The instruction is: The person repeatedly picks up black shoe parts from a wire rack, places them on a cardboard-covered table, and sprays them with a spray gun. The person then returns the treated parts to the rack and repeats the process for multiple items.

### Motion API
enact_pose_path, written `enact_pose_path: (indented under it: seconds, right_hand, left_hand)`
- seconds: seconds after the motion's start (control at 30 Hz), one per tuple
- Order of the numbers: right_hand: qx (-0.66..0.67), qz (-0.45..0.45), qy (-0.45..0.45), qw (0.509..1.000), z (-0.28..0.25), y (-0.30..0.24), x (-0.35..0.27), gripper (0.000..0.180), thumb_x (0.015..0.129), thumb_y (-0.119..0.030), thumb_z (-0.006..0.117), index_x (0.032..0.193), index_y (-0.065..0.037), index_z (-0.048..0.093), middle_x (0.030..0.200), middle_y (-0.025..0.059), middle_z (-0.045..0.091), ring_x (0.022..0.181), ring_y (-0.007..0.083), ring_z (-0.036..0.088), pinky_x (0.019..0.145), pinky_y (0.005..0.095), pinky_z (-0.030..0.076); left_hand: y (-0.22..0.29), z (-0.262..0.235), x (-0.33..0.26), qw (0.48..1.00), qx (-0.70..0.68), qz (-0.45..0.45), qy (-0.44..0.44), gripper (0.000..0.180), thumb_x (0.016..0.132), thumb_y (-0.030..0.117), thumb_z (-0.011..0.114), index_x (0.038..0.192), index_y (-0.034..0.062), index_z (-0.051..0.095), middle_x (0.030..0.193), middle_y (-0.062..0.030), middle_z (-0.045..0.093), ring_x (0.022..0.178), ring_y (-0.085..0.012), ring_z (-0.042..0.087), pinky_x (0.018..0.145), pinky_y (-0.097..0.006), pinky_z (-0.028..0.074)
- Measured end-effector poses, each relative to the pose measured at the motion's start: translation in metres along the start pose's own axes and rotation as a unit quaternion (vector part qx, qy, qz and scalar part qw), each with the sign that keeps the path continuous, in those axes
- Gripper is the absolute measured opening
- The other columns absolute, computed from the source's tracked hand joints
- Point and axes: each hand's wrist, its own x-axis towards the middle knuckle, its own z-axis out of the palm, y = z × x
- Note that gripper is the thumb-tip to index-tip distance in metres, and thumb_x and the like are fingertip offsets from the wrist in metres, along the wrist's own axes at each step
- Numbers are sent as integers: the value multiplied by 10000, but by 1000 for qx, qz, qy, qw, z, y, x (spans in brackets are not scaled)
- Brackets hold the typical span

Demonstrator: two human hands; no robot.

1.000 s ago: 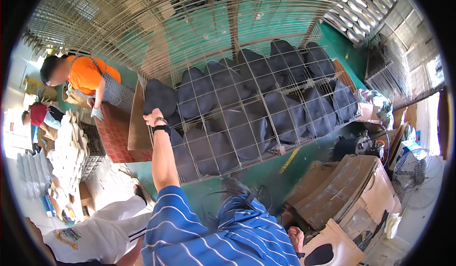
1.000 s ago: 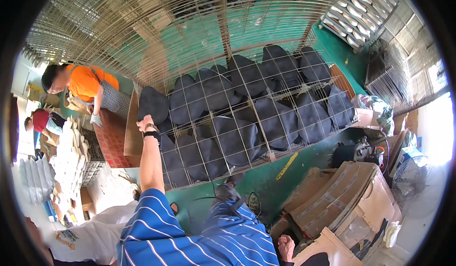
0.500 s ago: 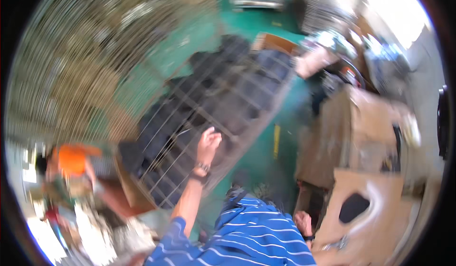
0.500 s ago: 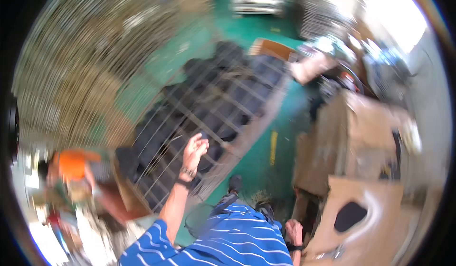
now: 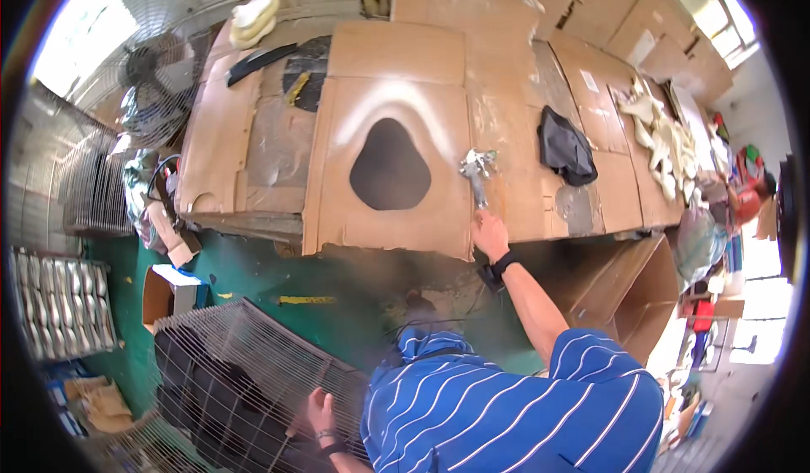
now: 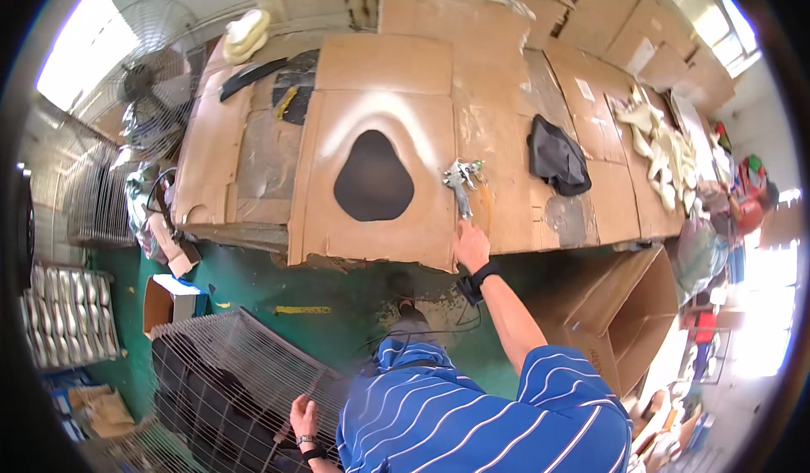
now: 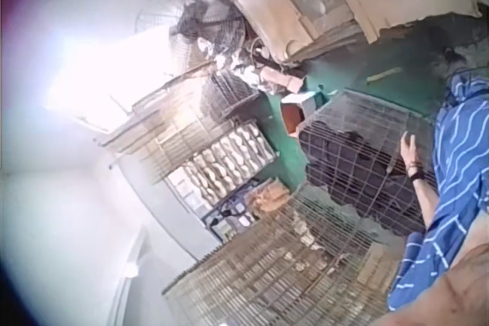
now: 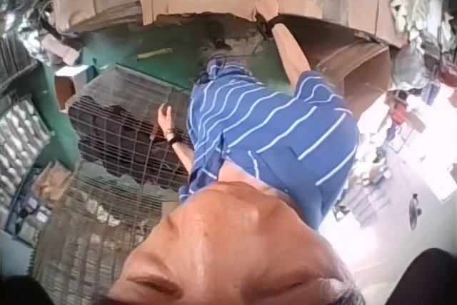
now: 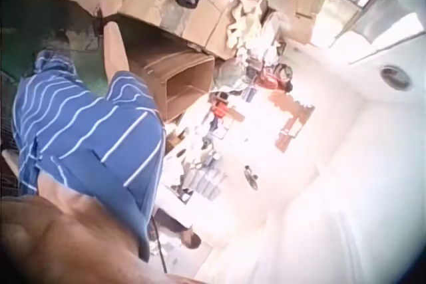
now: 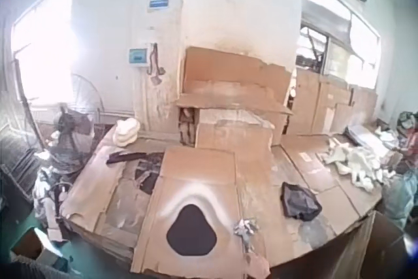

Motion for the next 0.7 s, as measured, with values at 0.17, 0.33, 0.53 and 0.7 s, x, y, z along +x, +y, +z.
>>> enact_pose_path:
  seconds: [0.17, 0.33, 0.53, 0.7]
  right_hand:
    - [0, 37, 57, 998, 10, 16, 56, 473, 800, -141, 687, 1243, -54, 547, 1130, 257, 613, 1027, 449, 620, 845, 530, 527]
    - [-62, 18, 64, 996, 33, 11, 89, 471, 745, -127, 711, 1177, -45, 544, 1099, 217, 597, 1051, 423, 593, 871, 503, 521]
    - [-2, 117, 33, 993, 27, 17, 107, 458, 708, -214, 713, 1101, -26, 573, 1040, 233, 670, 988, 415, 657, 843, 498, 535]
    - [84, 257, 60, 961, -24, 20, 82, 377, 780, -271, 670, 1022, 17, 637, 932, 254, 708, 869, 439, 673, 762, 498, 522]
  left_hand:
    - [-38, 4, 12, 983, -73, -170, -5, 374, 935, 83, 665, 1275, -1, 533, 991, -93, 666, 755, -158, 645, 589, -309, 541]
    - [-50, 14, -13, 953, -152, -257, 44, 357, 937, 43, 636, 1278, 0, 539, 995, -122, 679, 794, -242, 689, 597, -355, 568]
    - [-63, 5, -7, 974, 147, -165, -57, 329, 928, 48, 667, 1246, -29, 630, 1053, -124, 721, 941, -246, 696, 821, -362, 576]
    - [-32, 13, 63, 980, 38, -190, -50, 315, 925, 41, 665, 1229, -18, 609, 947, -114, 695, 780, -208, 660, 662, -327, 551]
